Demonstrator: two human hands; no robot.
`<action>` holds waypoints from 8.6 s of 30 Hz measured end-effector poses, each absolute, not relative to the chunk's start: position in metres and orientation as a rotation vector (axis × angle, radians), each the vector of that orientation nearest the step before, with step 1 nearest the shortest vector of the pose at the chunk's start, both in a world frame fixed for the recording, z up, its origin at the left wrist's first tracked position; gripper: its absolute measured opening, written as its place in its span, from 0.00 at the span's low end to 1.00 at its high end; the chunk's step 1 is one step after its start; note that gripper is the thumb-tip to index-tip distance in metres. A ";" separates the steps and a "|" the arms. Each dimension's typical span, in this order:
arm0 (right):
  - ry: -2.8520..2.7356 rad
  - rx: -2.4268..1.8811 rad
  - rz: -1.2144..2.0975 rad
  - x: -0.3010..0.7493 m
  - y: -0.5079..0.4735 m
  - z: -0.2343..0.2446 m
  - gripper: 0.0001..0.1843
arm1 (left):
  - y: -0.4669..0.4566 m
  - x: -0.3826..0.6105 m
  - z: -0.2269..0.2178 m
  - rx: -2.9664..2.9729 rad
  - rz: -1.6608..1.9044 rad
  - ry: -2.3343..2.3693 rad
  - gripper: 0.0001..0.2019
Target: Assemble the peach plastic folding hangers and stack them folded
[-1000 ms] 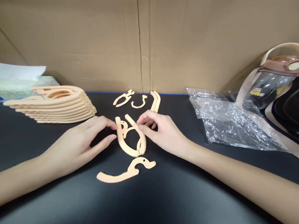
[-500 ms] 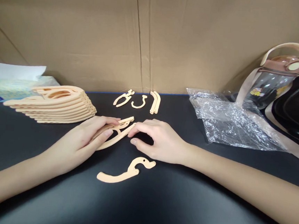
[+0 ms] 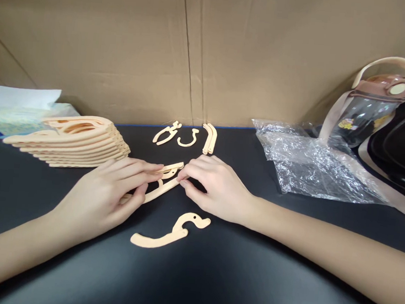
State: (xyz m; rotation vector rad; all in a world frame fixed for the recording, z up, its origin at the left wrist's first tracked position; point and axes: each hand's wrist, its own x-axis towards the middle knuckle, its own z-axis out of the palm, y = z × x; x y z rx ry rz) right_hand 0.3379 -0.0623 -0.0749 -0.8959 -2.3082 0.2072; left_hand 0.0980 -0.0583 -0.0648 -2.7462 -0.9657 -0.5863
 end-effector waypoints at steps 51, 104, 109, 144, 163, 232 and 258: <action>-2.382 -1.283 -0.289 0.331 -0.078 -0.077 0.21 | -0.057 0.092 -0.058 -2.730 -0.473 -1.287 0.31; -1.970 -1.263 0.709 0.338 -0.071 -0.070 0.06 | -0.059 0.093 -0.072 -3.032 -0.465 -0.909 0.18; -2.128 -1.246 0.532 0.336 -0.072 -0.070 0.12 | -0.062 0.094 -0.072 -2.991 -0.583 -0.885 0.16; -2.335 -1.076 0.476 0.334 -0.073 -0.070 0.17 | -0.063 0.095 -0.073 -2.975 -0.580 -0.854 0.14; -2.489 -0.985 0.169 0.335 -0.076 -0.072 0.21 | -0.064 0.094 -0.073 -2.913 -0.573 -0.774 0.16; -2.563 -0.838 -0.680 0.337 -0.077 -0.072 0.27 | -0.063 0.095 -0.071 -3.033 -0.599 -0.776 0.18; -2.605 -0.862 -0.586 0.338 -0.076 -0.072 0.27 | -0.063 0.096 -0.073 -3.019 -0.612 -0.759 0.18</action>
